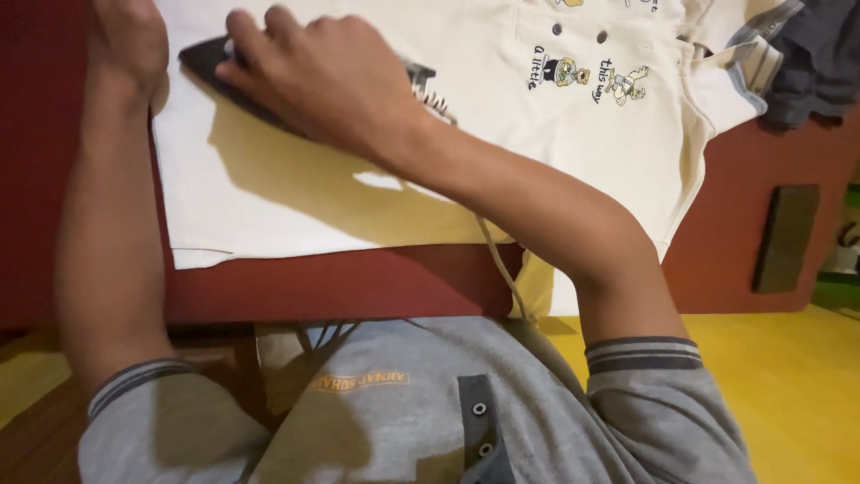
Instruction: The person irons a white t-shirt laid out on a red ironing board. They use a black electric iron to smooth the fabric, moving it back and forth across the front of the shirt while holding it flat with their other hand.
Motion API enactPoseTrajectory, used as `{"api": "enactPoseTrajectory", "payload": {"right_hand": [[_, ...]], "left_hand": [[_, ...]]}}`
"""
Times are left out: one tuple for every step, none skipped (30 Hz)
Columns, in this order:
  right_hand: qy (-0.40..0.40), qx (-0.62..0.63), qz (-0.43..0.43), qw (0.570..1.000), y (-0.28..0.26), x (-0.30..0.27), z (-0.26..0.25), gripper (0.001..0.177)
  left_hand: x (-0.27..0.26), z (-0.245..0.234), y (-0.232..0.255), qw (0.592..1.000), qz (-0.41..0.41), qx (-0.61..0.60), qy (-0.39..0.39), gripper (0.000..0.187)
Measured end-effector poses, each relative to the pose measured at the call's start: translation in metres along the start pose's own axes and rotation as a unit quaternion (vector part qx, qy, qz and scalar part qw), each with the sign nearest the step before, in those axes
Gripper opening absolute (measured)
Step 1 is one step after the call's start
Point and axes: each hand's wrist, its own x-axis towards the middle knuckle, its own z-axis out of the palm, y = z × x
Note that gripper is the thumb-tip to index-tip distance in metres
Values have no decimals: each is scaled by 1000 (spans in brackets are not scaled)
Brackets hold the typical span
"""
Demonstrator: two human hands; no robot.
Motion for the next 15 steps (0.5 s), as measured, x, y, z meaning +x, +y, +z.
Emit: {"api": "enactPoseTrajectory", "payload": {"right_hand": [[14, -10, 8, 1000, 1, 1, 0, 40], [28, -23, 19, 999, 4, 1, -1, 41], [29, -26, 22, 999, 3, -1, -5, 41], [14, -15, -9, 1000, 2, -4, -8, 41], [-2, -5, -40, 999, 0, -7, -10, 41], [-2, -5, -41, 999, 2, -6, -11, 41], [-11, 5, -62, 998, 3, -5, -12, 41], [-21, 15, -82, 996, 3, -5, -12, 41], [-21, 15, -83, 996, 10, -1, -6, 41], [12, 12, -55, 998, 15, 2, -1, 40], [45, 8, -26, 999, 20, 4, 3, 40], [47, 5, -27, 999, 23, 7, 7, 40], [75, -2, 12, 997, 27, 10, 10, 39], [106, -12, 48, 993, 32, 14, 14, 38], [110, -17, 45, 993, 31, 15, 11, 38]], "left_hand": [[1, 0, 3, 1000, 1, -5, 1, 34], [5, 2, 6, 1000, 3, -13, 0, 34], [10, 5, 8, 1000, 6, -20, -2, 35], [14, 9, 10, 1000, 8, -29, -2, 35], [18, 13, 11, 999, 10, -38, -2, 35], [13, 9, -11, 999, 10, -45, 0, 36], [9, 6, -29, 999, 9, -52, 2, 36], [15, 5, -46, 998, 8, -58, 4, 36], [12, 6, -48, 998, 8, -59, 4, 36], [7, 7, -49, 999, -4, -50, 4, 36], [2, 7, -49, 999, -16, -42, 5, 37], [2, 9, -45, 999, -13, -42, 5, 37], [2, 11, -41, 999, -6, -51, 12, 38], [5, 11, -39, 998, 5, -61, 21, 42], [8, 13, -35, 998, 13, -59, 22, 42]]}}
